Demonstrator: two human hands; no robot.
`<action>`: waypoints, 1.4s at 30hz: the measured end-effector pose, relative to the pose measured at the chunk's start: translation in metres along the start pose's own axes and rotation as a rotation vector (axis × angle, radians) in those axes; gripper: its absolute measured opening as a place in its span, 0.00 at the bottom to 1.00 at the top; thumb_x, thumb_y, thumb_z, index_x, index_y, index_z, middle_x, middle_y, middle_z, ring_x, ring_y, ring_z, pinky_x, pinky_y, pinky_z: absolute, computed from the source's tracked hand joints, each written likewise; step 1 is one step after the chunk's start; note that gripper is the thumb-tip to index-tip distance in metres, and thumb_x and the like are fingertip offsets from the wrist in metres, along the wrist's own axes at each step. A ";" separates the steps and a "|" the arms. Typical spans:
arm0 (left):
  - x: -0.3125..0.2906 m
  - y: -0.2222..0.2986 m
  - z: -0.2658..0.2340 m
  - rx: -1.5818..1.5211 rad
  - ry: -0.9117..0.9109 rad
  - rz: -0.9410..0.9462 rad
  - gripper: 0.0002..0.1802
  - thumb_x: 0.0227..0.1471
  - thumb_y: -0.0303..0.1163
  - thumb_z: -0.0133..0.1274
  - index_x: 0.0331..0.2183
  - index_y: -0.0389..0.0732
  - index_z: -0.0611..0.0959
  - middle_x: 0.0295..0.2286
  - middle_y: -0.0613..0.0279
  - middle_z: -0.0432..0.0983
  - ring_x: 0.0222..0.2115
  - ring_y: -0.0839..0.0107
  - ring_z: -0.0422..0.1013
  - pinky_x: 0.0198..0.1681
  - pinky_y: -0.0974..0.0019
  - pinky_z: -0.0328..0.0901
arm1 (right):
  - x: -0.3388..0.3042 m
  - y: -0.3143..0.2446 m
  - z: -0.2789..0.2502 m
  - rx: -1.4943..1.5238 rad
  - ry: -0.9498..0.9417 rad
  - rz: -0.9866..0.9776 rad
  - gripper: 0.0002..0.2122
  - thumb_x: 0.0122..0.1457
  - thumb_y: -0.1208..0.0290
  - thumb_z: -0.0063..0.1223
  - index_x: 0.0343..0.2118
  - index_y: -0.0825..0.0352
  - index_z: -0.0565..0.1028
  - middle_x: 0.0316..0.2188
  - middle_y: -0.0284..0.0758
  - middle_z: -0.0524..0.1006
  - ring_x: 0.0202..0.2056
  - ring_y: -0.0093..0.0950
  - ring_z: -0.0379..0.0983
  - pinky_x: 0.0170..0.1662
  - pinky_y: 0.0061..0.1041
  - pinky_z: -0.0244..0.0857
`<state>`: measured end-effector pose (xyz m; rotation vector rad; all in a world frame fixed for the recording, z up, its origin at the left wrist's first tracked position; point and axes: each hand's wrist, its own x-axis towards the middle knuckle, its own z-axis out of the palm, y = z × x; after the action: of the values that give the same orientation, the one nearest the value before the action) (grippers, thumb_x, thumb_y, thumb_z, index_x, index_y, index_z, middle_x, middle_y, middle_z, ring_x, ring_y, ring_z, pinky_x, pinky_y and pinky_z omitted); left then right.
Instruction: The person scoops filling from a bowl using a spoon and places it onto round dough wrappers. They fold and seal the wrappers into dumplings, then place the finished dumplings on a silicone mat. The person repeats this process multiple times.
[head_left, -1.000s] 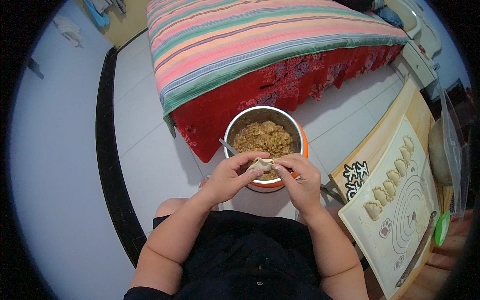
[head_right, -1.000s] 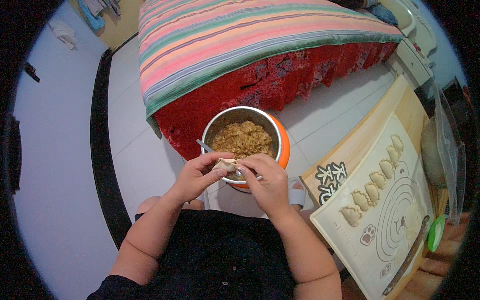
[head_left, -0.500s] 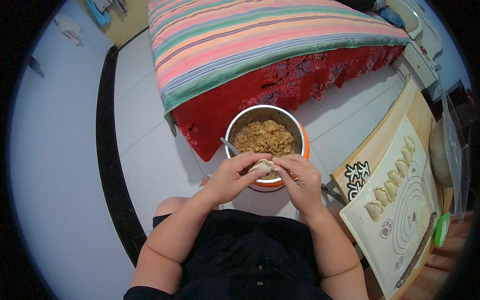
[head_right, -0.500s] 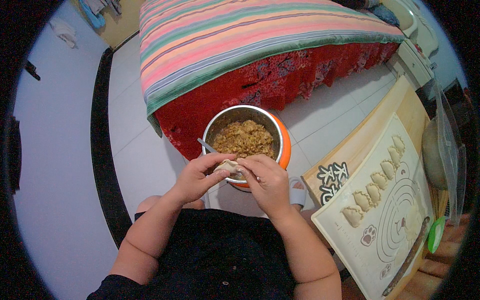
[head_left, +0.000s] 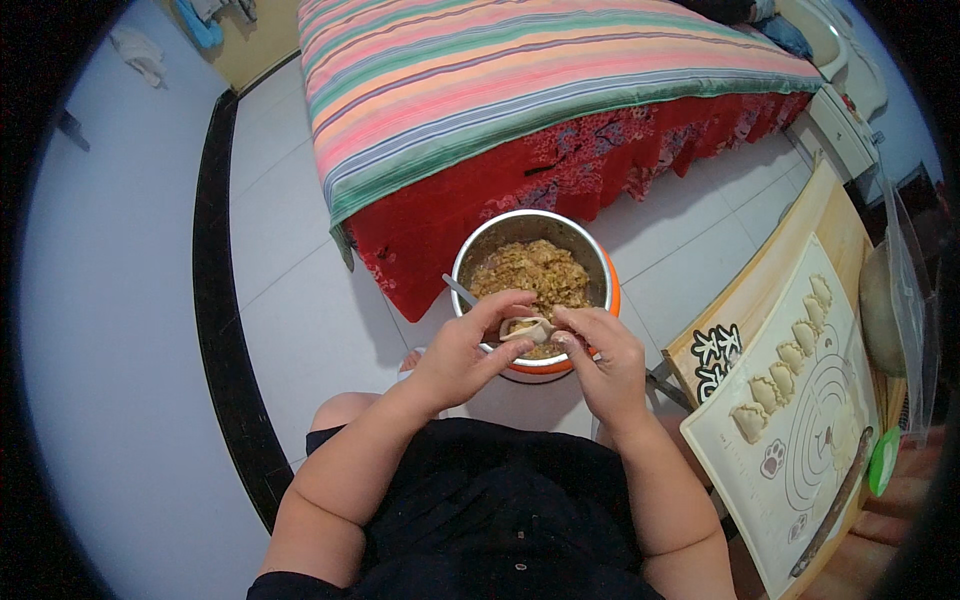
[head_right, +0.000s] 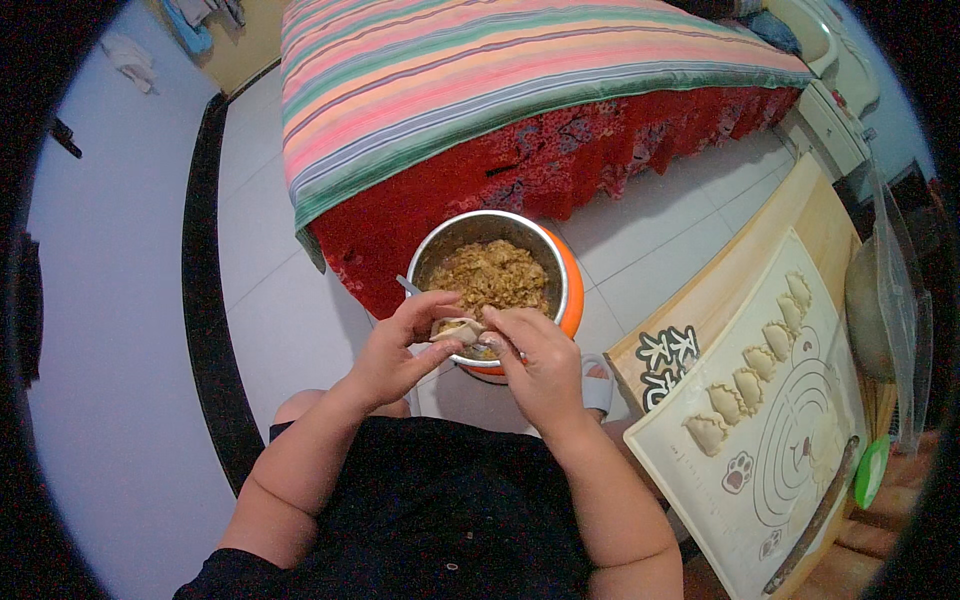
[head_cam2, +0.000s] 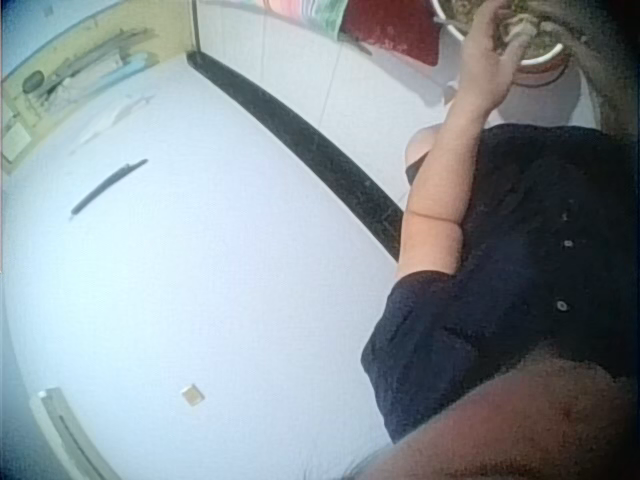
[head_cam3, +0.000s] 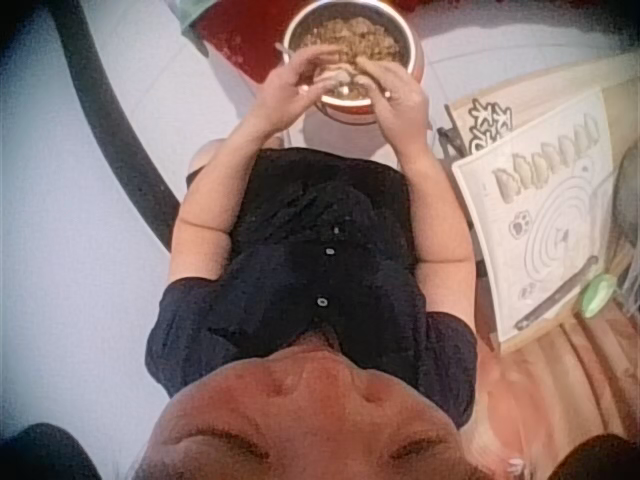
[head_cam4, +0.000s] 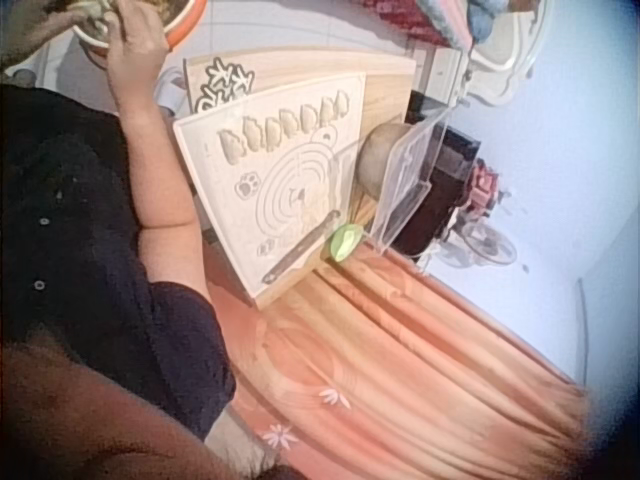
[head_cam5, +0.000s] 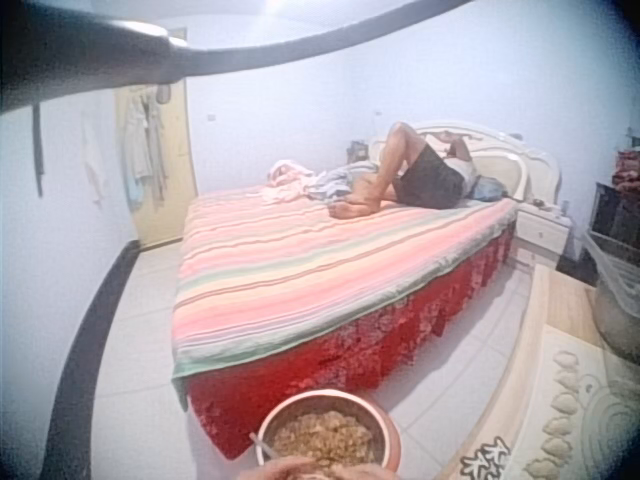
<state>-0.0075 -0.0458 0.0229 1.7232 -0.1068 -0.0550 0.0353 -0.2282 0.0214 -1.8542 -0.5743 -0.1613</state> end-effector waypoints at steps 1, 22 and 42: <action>-0.001 -0.005 0.001 -0.001 0.010 0.011 0.21 0.52 0.25 0.52 0.49 0.39 0.69 0.42 0.54 0.73 0.41 0.69 0.72 0.44 0.67 0.67 | 0.000 -0.001 -0.001 0.004 -0.029 0.010 0.07 0.48 0.82 0.56 0.32 0.70 0.77 0.28 0.41 0.77 0.30 0.34 0.75 0.33 0.27 0.68; 0.002 0.001 0.000 0.486 -0.091 0.327 0.17 0.46 0.26 0.58 0.41 0.39 0.76 0.38 0.57 0.75 0.38 0.65 0.74 0.40 0.65 0.69 | -0.002 0.002 -0.004 -0.140 -0.084 -0.167 0.08 0.45 0.80 0.58 0.31 0.68 0.77 0.29 0.38 0.76 0.30 0.34 0.73 0.33 0.28 0.67; 0.001 -0.004 0.005 -0.041 -0.077 -0.093 0.21 0.53 0.28 0.52 0.49 0.37 0.71 0.40 0.59 0.74 0.40 0.73 0.71 0.44 0.69 0.66 | -0.001 -0.002 -0.001 0.016 -0.026 -0.127 0.11 0.46 0.81 0.57 0.36 0.68 0.77 0.35 0.39 0.76 0.36 0.34 0.74 0.39 0.28 0.68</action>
<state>-0.0069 -0.0506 0.0186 1.6850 -0.0817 -0.1910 0.0337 -0.2292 0.0236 -1.8072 -0.7101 -0.2169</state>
